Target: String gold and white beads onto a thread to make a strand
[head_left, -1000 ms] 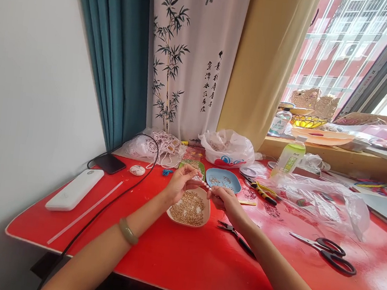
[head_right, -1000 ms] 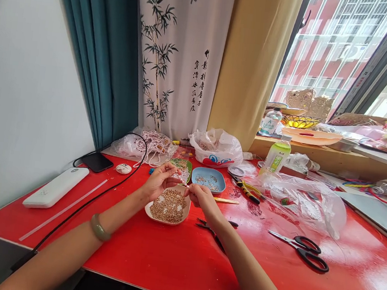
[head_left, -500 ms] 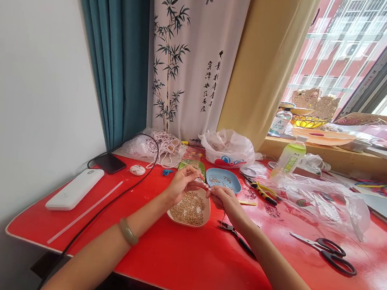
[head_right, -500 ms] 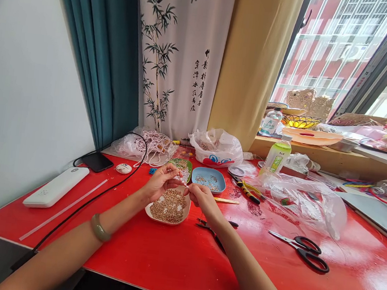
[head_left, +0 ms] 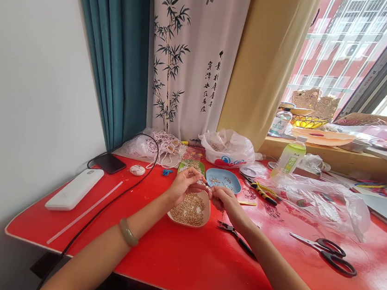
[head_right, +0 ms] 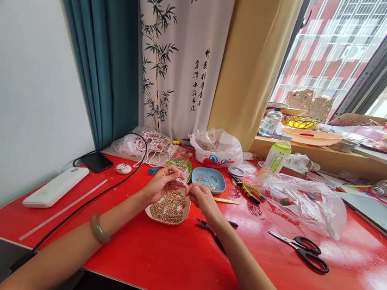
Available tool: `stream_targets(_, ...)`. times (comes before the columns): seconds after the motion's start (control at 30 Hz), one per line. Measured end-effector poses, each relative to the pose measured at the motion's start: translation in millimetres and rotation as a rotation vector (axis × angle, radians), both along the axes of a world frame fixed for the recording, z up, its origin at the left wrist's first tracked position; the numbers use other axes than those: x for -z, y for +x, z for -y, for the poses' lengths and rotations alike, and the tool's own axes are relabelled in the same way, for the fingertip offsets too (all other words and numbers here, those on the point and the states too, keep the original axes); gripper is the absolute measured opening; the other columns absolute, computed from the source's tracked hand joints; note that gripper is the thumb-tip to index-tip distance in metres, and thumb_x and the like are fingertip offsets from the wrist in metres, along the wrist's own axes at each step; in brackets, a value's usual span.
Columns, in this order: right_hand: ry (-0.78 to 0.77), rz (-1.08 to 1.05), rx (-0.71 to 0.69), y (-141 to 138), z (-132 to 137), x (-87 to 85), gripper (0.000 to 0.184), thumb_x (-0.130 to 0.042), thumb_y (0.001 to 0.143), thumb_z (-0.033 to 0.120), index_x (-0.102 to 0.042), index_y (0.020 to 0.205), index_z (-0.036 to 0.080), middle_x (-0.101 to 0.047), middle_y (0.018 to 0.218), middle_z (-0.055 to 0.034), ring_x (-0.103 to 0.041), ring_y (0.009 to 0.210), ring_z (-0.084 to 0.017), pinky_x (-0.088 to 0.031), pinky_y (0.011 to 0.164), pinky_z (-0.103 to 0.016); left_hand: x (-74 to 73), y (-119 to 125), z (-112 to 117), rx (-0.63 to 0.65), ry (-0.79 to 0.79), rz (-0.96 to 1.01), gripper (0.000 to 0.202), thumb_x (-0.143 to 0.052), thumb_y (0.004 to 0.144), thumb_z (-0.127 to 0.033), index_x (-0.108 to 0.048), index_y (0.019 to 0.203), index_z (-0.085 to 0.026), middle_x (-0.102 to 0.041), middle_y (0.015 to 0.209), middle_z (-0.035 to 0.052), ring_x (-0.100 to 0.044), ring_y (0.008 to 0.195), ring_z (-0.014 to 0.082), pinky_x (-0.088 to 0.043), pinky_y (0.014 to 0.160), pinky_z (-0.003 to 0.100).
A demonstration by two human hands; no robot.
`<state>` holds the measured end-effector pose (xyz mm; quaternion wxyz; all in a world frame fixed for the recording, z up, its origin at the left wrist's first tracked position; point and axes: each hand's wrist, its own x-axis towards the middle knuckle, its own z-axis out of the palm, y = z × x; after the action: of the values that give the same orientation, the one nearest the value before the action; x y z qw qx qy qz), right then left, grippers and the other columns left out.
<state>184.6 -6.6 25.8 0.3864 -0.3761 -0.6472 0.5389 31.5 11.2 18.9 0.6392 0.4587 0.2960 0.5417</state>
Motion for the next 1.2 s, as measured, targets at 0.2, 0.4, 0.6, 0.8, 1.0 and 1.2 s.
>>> stream_targets(0.2, -0.007, -0.044, -0.038, -0.4, -1.4, 3.3, 0.014, -0.035, 0.064, 0.019, -0.042, 0.053, 0.017, -0.029, 0.042, 0.0063, -0.023, 0.039, -0.007, -0.016, 0.041, -0.023, 1.6, 1.1, 1.1, 0.025, 0.011, -0.014, 0.021, -0.062, 0.066, -0.026, -0.045, 0.068, -0.015, -0.06, 0.071, 0.0001, -0.063, 0.061, 0.0121, -0.046, 0.047, 0.014)
stream_targets(0.4, -0.021, 0.026, 0.071, -0.4, -0.9, -0.2, 0.02, -0.039, 0.069, 0.026, -0.051, 0.056, 0.015, -0.021, 0.042, 0.0081, -0.014, 0.039, -0.006, -0.009, 0.04, -0.023, 0.2, 1.7, 2.1, 0.025, 0.032, -0.013, 0.021, -0.063, 0.065, -0.025, -0.045, 0.068, -0.015, -0.061, 0.07, 0.0003, -0.063, 0.063, 0.0123, -0.046, 0.049, 0.015)
stream_targets(0.6, -0.035, -0.004, 0.038, -1.2, -0.9, 2.2, 0.015, -0.035, 0.065, 0.021, -0.044, 0.052, 0.017, -0.025, 0.038, 0.0076, -0.019, 0.037, -0.006, -0.013, 0.039, -0.022, -0.9, 4.2, 5.0, 0.017, 0.057, -0.046, 0.021, -0.063, 0.065, -0.027, -0.046, 0.067, -0.015, -0.061, 0.071, 0.0005, -0.062, 0.064, 0.0113, -0.045, 0.051, 0.015)
stream_targets(0.8, -0.032, 0.021, 0.049, -0.6, -2.6, 3.9, 0.014, -0.033, 0.063, 0.019, -0.045, 0.056, 0.016, -0.025, 0.043, 0.0072, -0.019, 0.039, -0.006, -0.012, 0.039, -0.021, 1.7, 5.5, 5.0, -0.007, 0.122, -0.084, 0.019, -0.061, 0.066, -0.028, -0.047, 0.067, -0.015, -0.061, 0.071, 0.001, -0.059, 0.066, 0.0104, -0.045, 0.059, 0.019)
stream_targets(1.0, 0.051, 0.135, 0.086, 0.4, -2.3, 0.4, 0.021, -0.038, 0.069, 0.026, -0.053, 0.058, 0.014, -0.022, 0.045, 0.0072, -0.018, 0.041, -0.006, -0.012, 0.04, -0.021, 1.2, 6.2, 5.2, 0.008, 0.158, -0.104, 0.021, -0.06, 0.067, -0.03, -0.046, 0.067, -0.015, -0.062, 0.068, 0.0008, -0.058, 0.064, 0.0111, -0.045, 0.065, 0.025)
stream_targets(1.2, 0.005, 0.06, 0.011, -0.1, -3.8, 6.6, 0.018, -0.033, 0.066, 0.02, -0.043, 0.052, 0.016, -0.031, 0.04, 0.006, -0.025, 0.038, -0.006, -0.016, 0.04, -0.022, -1.2, 8.2, 7.1, -0.003, 0.153, -0.083, 0.021, -0.062, 0.065, -0.028, -0.046, 0.065, -0.014, -0.062, 0.065, 0.0012, -0.058, 0.065, 0.0119, -0.044, 0.069, 0.027)
